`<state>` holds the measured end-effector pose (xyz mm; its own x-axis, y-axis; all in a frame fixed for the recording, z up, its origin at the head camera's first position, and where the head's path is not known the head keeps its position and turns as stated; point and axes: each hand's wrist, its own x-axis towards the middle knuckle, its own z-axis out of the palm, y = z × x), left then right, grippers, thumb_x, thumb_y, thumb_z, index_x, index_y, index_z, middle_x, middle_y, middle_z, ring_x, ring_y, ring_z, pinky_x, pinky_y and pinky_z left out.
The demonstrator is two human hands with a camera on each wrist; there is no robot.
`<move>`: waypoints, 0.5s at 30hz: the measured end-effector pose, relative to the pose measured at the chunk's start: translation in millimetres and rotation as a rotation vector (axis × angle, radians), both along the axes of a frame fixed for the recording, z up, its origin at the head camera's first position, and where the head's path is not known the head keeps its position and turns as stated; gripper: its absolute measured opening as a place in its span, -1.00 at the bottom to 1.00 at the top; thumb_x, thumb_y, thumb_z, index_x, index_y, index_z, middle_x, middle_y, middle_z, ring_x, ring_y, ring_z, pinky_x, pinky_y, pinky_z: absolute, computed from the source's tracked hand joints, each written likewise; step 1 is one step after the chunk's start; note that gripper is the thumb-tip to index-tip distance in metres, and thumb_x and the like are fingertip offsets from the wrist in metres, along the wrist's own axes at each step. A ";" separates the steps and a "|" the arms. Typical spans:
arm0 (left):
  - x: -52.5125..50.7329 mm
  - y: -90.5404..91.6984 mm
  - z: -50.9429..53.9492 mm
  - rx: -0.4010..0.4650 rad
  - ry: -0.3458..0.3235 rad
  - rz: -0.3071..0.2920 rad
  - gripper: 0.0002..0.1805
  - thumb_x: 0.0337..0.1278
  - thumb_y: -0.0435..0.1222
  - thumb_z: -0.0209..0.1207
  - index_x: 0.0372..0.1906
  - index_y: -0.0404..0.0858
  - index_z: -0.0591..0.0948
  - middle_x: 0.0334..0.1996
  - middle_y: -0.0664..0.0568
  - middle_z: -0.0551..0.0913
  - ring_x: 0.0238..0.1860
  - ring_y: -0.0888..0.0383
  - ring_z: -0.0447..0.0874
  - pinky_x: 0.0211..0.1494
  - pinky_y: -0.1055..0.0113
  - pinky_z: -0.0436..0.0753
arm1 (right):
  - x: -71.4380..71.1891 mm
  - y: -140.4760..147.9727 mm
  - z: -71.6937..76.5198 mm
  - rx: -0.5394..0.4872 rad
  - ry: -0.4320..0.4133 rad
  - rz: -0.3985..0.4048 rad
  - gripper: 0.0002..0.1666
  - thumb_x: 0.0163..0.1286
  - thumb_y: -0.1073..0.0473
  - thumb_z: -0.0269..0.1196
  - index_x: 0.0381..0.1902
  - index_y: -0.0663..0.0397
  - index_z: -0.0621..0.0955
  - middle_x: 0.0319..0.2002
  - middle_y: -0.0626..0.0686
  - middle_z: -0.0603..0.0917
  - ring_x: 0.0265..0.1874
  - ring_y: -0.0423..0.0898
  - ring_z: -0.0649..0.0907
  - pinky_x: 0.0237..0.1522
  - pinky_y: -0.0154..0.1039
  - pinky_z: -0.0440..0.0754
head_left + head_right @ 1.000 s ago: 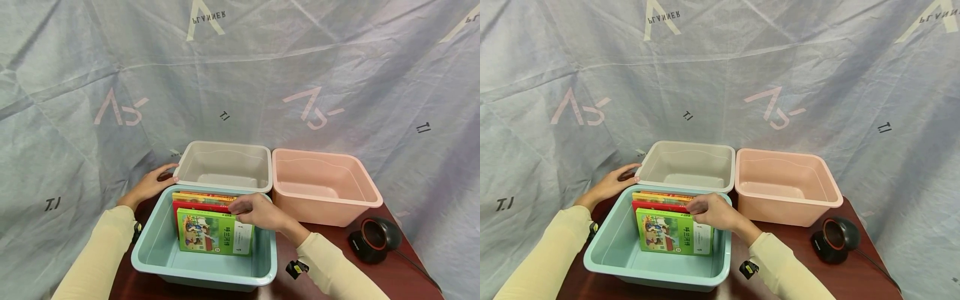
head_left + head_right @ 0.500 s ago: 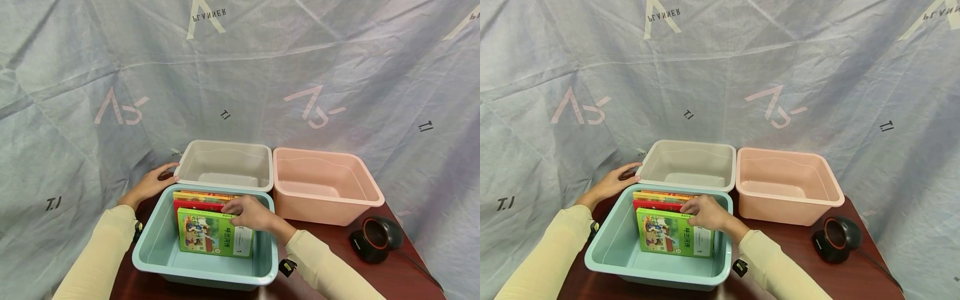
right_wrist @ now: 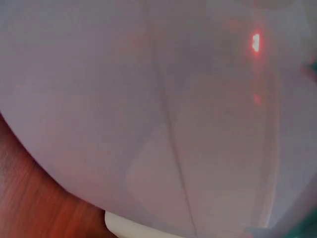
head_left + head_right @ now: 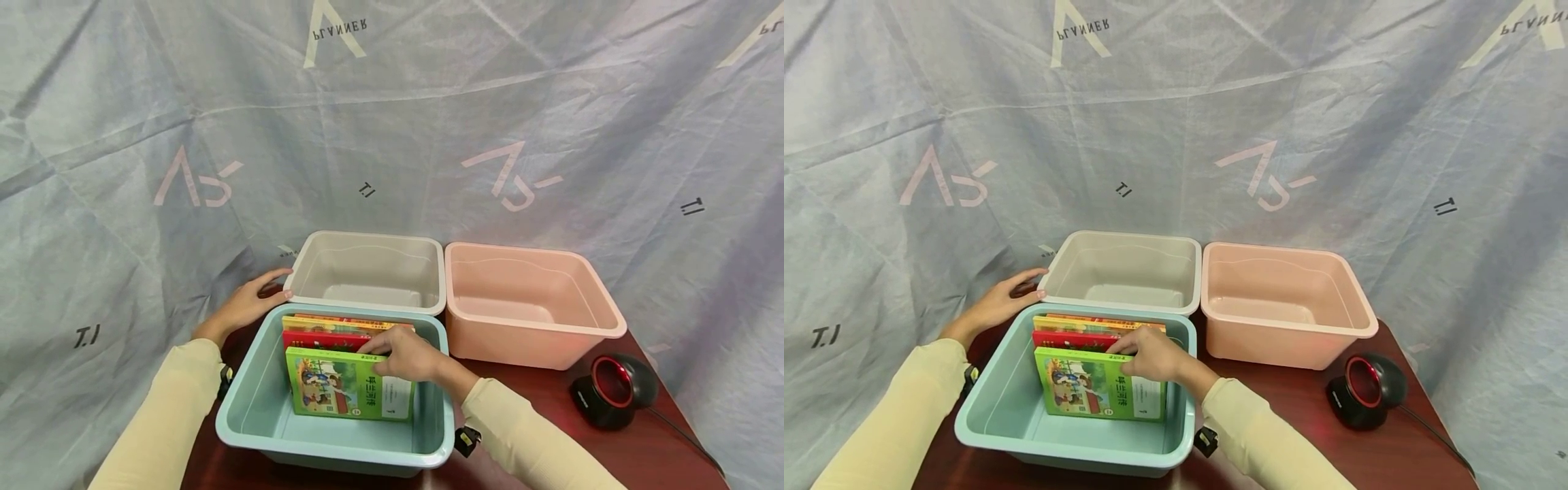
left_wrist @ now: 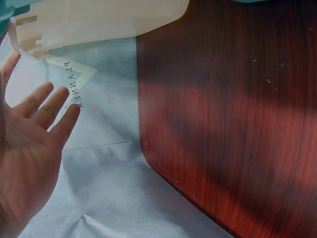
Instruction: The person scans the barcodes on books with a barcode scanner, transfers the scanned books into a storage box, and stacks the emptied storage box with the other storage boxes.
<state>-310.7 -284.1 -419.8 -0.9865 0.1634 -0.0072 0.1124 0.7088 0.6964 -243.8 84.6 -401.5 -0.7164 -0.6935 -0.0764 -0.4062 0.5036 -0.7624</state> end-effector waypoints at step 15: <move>-1.2 -1.2 -2.7 0.019 0.014 -0.016 -0.23 0.42 0.19 0.16 0.62 0.13 0.25 0.52 -0.30 0.36 0.49 -0.31 0.39 0.39 -0.33 0.45 | 13.8 17.3 44.3 -0.200 -0.075 -0.090 -0.62 0.39 0.22 0.34 0.13 -0.17 0.76 -0.15 -0.04 0.85 -0.57 -0.27 0.49 -0.40 -0.33 0.47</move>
